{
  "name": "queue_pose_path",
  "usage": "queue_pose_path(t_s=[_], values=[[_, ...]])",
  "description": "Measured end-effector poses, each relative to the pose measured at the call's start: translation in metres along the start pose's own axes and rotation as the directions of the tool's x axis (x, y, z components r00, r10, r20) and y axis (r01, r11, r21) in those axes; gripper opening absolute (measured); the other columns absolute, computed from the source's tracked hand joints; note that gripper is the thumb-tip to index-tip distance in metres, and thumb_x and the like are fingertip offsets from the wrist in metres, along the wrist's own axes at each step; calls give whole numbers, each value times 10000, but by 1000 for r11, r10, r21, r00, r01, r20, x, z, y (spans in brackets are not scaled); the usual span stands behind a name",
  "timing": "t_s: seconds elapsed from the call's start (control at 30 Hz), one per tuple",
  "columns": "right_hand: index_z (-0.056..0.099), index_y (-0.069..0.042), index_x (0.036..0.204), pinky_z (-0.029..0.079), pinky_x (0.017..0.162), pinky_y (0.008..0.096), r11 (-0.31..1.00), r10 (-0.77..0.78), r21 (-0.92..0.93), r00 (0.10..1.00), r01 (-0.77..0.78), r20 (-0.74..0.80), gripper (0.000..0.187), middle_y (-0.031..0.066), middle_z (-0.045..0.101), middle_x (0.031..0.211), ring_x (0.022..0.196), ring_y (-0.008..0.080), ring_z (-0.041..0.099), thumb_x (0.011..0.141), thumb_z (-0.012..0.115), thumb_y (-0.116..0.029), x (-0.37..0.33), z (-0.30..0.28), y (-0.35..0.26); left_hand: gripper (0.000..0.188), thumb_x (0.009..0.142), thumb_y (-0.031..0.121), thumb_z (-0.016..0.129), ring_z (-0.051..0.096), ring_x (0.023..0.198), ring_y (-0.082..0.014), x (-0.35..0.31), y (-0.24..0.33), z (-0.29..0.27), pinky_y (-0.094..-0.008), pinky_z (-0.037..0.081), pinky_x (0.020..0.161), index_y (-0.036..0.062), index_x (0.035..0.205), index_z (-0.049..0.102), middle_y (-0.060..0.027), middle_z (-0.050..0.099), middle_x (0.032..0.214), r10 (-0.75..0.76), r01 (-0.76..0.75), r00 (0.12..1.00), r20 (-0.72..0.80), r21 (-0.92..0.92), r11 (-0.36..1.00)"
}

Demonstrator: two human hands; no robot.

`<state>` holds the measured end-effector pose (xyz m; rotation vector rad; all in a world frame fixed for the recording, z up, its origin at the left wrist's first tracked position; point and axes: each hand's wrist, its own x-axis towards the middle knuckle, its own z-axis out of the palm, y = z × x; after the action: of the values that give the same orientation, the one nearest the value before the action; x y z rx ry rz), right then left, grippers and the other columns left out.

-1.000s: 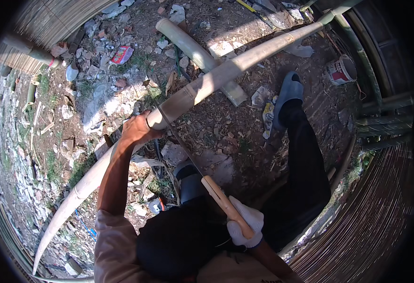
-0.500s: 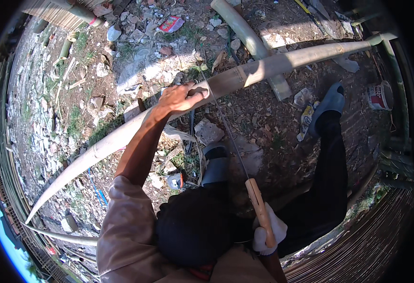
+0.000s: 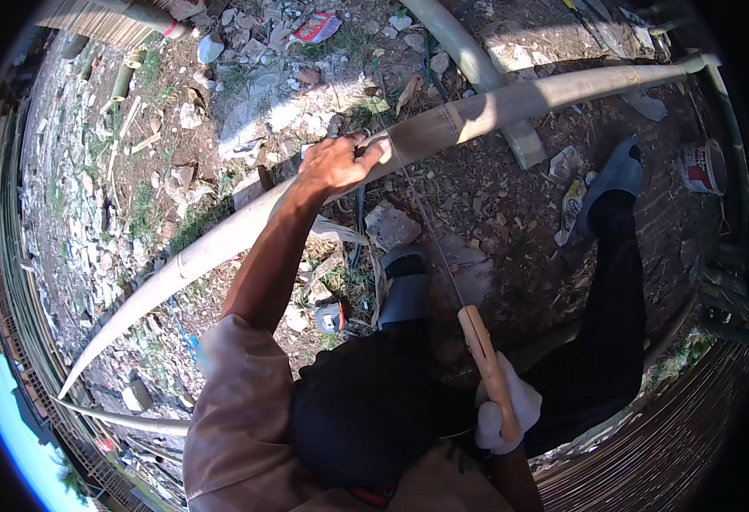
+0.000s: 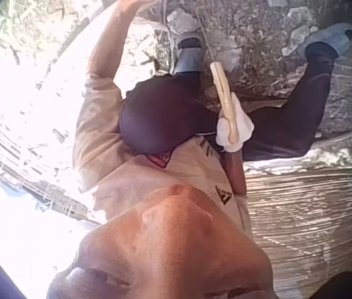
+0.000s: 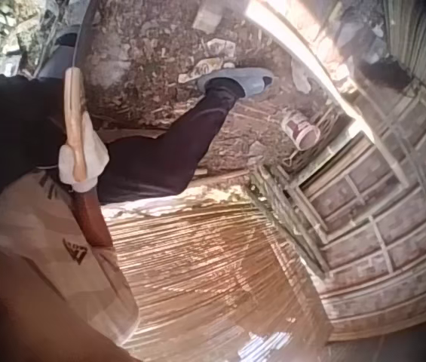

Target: The person is measuring sections of bamboo with a tape measure and cutting them using a hand saw.

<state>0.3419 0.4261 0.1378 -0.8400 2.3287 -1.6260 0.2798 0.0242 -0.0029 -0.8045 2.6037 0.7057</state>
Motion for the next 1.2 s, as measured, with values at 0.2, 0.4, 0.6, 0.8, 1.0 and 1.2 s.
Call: queue_pose_path(t_s=[0.2,0.4,0.6,0.8,1.0,1.2], values=[[616,158,1331,484,550,275,988,74,-138,995,-65,61,687,69,632,679,576,136,620,1037,564,-461,37,25,7,888,949,797,449,599,1319,-405,6,-4,-1,-512,363,1178,88,1452,629,-261,701,1306,4,-3,1000,24,-49,999],[624,163,1306,548,677,312,999,35,31,998,-36,45,591,179,688,921,755,233,705,984,625,-333,24,12,-5,943,931,830,467,628,1300,-395,6,-6,3,-522,425,1148,48,1429,636,-231,700,1331,7,-7,999,40,3,1000],[637,145,1294,597,767,349,989,-121,-80,993,122,12,447,253,756,1048,873,286,779,926,733,-89,93,77,70,792,965,757,492,644,1242,-406,5,-4,-6,-510,417,1124,109,1370,701,-252,744,1193,28,-27,1000,5,-87,996],[583,121,1355,437,574,244,964,229,165,967,-209,-110,604,47,595,683,567,103,547,1071,528,-410,110,0,-7,1005,624,831,804,726,1093,-402,4,-4,-19,-486,535,1011,56,1259,739,-223,764,1141,148,-147,989,24,-33,989],[603,4,1019,396,666,283,991,69,-25,655,-133,-752,452,42,508,745,688,140,475,1088,498,-430,61,-143,-75,1014,592,809,834,724,1111,-376,25,-19,-24,-468,532,1035,49,1256,739,-194,773,1138,116,-82,984,132,-241,967],[598,-44,912,288,551,213,711,-187,-579,687,-398,-702,359,-60,422,707,619,25,398,1109,567,-342,-20,-208,-97,655,801,670,802,737,1004,-347,13,-27,-25,-451,574,907,97,1117,785,-174,764,1076,206,-285,933,-294,-256,924]])
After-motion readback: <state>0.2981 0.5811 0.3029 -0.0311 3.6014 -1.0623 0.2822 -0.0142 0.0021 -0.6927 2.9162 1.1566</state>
